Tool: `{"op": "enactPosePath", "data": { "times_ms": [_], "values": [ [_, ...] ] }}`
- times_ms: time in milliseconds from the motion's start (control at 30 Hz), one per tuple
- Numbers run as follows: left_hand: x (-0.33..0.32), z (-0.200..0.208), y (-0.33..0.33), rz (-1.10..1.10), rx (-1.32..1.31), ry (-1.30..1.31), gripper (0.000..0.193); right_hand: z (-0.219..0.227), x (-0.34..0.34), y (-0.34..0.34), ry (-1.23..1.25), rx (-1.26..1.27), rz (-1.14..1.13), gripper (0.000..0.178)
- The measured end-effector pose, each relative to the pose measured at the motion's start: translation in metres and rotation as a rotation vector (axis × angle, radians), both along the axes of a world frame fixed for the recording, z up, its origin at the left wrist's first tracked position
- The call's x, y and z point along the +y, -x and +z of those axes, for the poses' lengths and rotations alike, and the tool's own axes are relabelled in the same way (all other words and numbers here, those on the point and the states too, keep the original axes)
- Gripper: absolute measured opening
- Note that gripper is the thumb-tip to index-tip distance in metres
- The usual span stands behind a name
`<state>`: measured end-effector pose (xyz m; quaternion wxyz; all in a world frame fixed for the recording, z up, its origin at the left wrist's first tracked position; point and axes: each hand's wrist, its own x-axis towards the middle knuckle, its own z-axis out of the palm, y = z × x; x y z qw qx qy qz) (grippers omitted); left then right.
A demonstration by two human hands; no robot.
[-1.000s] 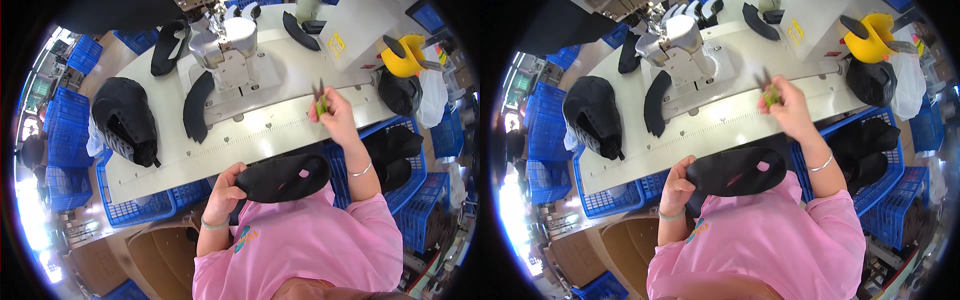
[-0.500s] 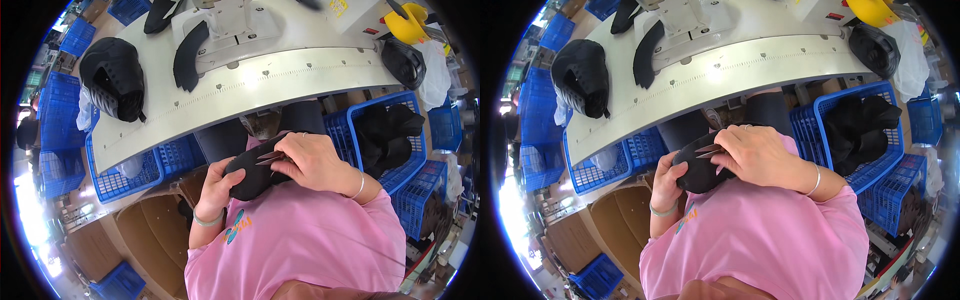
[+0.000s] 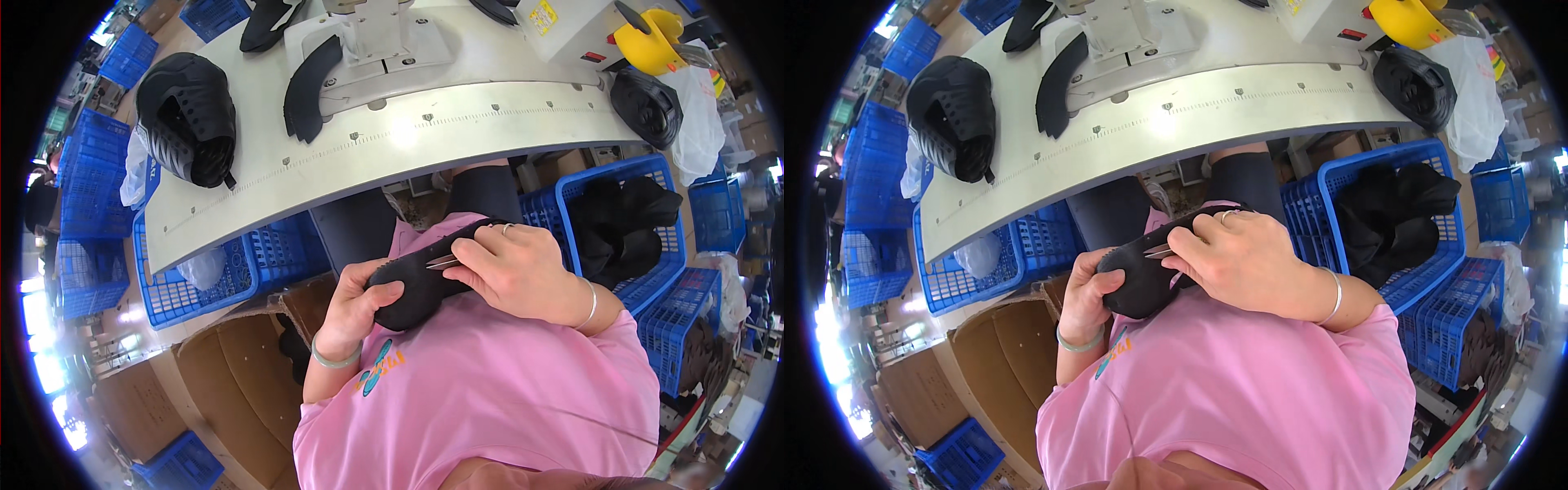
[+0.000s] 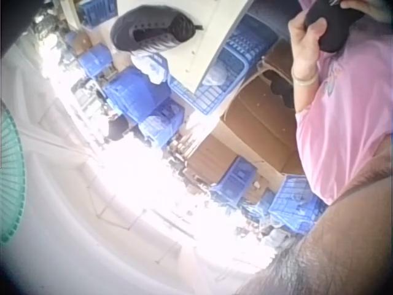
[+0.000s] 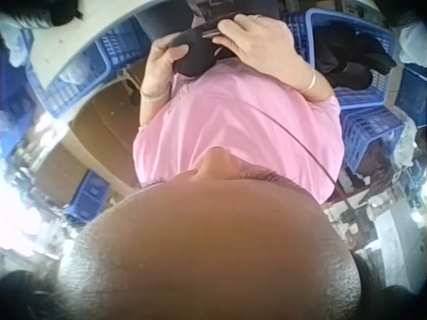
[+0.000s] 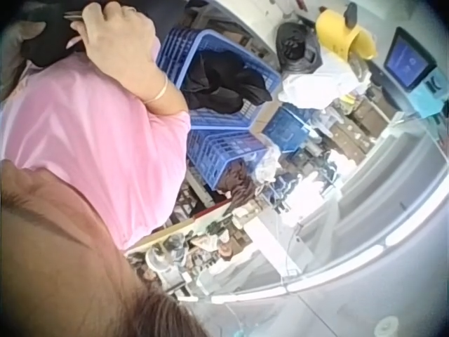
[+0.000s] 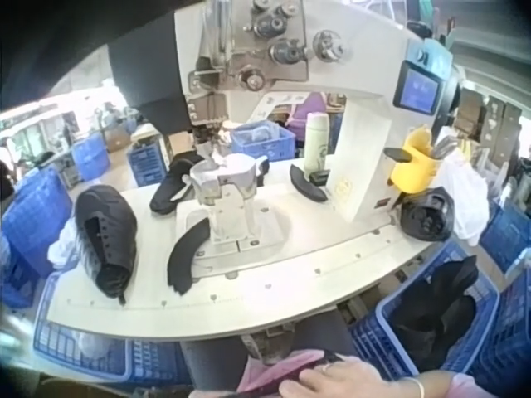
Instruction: Use a sewing machine to stitch together components of a shoe upper and trim excess material with scissors.
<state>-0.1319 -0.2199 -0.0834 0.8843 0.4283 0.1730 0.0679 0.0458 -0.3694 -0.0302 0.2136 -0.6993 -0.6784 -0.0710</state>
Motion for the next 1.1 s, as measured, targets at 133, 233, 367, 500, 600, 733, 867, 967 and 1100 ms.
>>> {"op": "enactPosePath", "data": {
  "times_ms": [133,233,367,500,600,733,867,967,1100],
  "values": [
    [0.0,0.003,-0.003,-0.023,-0.039,-0.006,0.034,0.0,0.0,-0.001,0.02,0.024,-0.006,0.024],
    [0.0,0.005,-0.004,-0.035,-0.05,-0.016,0.037,-0.003,0.0,-0.002,-0.006,0.054,-0.001,0.024],
    [0.0,0.003,-0.005,-0.053,-0.069,-0.011,0.039,-0.004,0.0,-0.002,0.011,0.066,-0.009,0.024],
    [0.001,0.0,-0.003,-0.058,-0.057,0.001,0.039,-0.004,0.0,-0.001,-0.008,0.037,-0.015,0.025],
    [0.0,0.0,-0.002,-0.057,-0.051,0.024,0.037,-0.005,0.001,0.0,-0.007,0.046,-0.009,0.025],
    [0.003,-0.005,0.002,-0.088,-0.051,-0.009,0.035,-0.012,0.003,-0.001,0.022,0.089,0.013,0.025],
    [0.006,-0.019,0.007,-0.147,-0.025,0.027,0.039,-0.018,0.003,-0.003,0.056,0.139,0.05,0.025],
    [-0.005,0.004,-0.005,-0.024,-0.045,0.009,0.047,-0.019,0.004,-0.003,0.018,0.159,0.027,0.025],
    [-0.005,0.006,-0.007,-0.008,-0.086,0.013,0.054,-0.011,0.002,-0.002,-0.059,0.15,-0.022,0.023]
  ]
}}
